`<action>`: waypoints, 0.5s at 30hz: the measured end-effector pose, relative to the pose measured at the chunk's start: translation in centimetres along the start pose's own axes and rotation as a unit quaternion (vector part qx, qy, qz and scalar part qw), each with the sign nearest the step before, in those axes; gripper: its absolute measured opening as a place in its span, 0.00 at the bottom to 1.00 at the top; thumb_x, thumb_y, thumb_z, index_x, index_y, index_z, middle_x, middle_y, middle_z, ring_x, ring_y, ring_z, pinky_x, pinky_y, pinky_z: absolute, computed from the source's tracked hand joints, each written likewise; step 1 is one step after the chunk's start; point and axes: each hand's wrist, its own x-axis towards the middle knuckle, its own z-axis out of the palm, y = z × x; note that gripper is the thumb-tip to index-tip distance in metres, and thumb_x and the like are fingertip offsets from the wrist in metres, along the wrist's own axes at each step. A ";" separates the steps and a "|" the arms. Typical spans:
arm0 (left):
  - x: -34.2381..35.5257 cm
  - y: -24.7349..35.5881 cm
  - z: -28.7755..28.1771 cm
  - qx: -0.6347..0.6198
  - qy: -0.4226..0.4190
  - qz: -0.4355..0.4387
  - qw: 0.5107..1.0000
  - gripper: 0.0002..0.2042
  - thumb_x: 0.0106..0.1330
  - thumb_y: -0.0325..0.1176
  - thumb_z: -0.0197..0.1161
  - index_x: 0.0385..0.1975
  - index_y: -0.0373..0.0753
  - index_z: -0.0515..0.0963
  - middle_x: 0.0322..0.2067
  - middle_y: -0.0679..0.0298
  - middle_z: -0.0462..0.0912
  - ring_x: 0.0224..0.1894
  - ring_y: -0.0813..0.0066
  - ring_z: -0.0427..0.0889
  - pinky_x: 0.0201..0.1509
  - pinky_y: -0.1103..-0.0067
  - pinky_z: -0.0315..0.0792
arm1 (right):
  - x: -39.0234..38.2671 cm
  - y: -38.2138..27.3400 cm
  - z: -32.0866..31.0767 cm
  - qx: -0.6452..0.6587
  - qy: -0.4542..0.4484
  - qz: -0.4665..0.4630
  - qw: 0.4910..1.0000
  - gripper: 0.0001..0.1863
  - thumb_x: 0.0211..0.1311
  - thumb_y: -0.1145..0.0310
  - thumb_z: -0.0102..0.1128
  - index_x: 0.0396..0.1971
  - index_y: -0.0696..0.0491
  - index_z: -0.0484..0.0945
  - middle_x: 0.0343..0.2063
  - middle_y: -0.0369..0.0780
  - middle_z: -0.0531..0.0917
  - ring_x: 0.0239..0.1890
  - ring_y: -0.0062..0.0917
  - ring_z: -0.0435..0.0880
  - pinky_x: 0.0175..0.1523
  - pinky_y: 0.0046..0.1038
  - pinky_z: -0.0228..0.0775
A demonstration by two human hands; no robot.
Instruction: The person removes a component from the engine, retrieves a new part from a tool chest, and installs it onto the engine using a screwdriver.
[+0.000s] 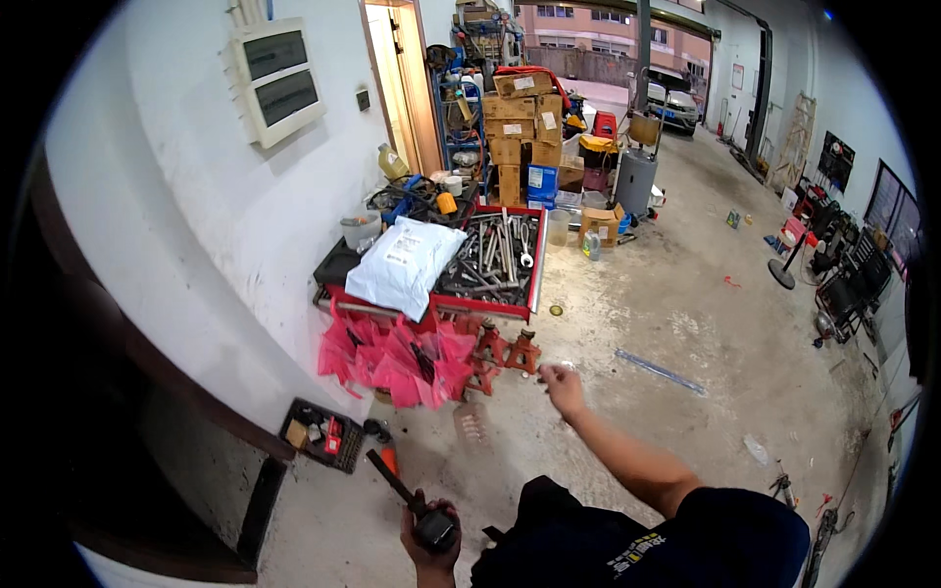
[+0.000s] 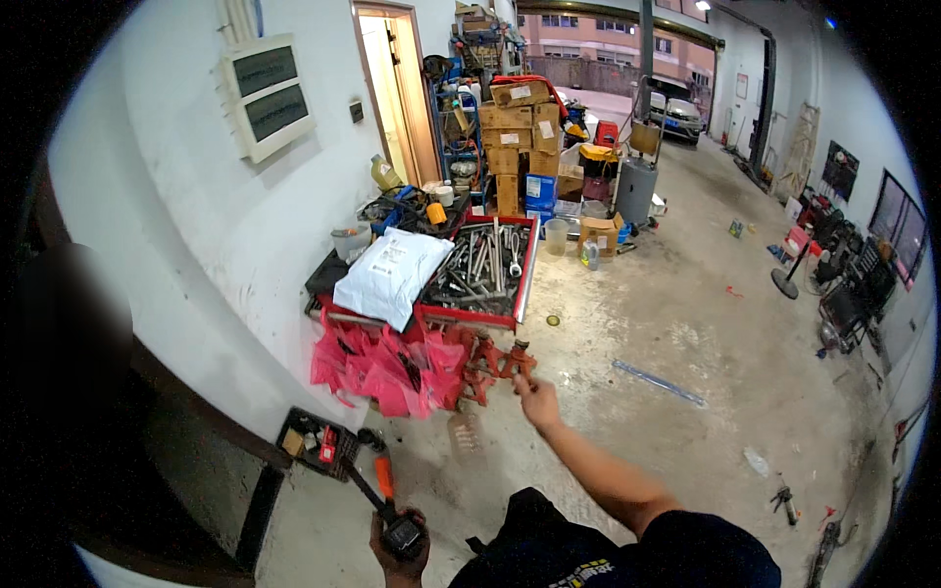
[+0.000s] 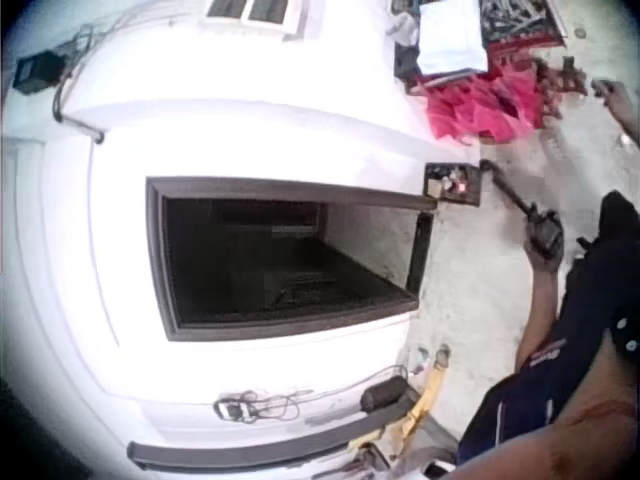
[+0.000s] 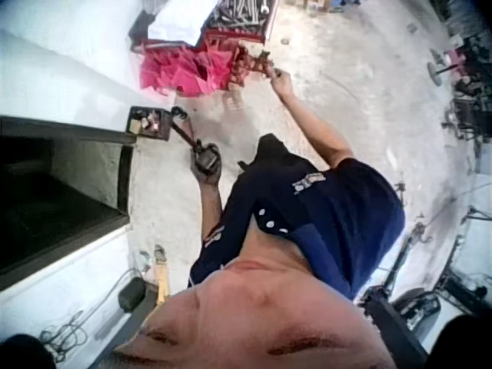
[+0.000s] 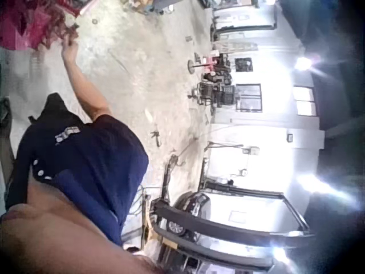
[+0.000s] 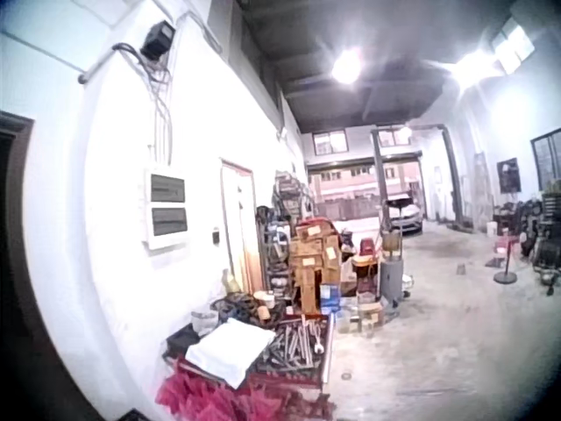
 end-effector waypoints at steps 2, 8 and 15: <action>4.6 1.5 2.5 0.124 0.036 0.103 0.986 0.16 0.66 0.45 0.54 0.46 0.44 0.78 0.29 0.61 0.76 0.39 0.65 0.76 0.43 0.72 0.75 | 9.4 -1.1 1.5 0.065 0.009 -0.074 0.995 0.17 0.63 0.59 0.56 0.39 0.60 0.80 0.28 0.41 0.83 0.30 0.22 0.81 0.36 0.27 0.72; 19.6 3.8 5.8 0.181 0.092 0.259 0.944 0.19 0.70 0.48 0.47 0.42 0.35 0.73 0.15 0.70 0.67 0.13 0.81 0.64 0.15 0.83 0.63 | 46.0 -5.8 12.8 -0.097 -0.010 -0.161 0.982 0.27 0.55 0.55 0.65 0.46 0.61 0.75 0.35 0.45 0.82 0.38 0.31 0.81 0.45 0.30 0.72; 29.6 -1.8 13.7 0.053 0.284 0.376 0.880 0.17 0.69 0.46 0.49 0.38 0.39 0.75 0.25 0.62 0.77 0.30 0.67 0.76 0.36 0.73 0.74 | 73.1 -10.4 27.7 -0.125 -0.057 -0.136 0.981 0.50 0.40 0.47 0.74 0.56 0.68 0.63 0.51 0.56 0.75 0.56 0.44 0.74 0.59 0.35 0.66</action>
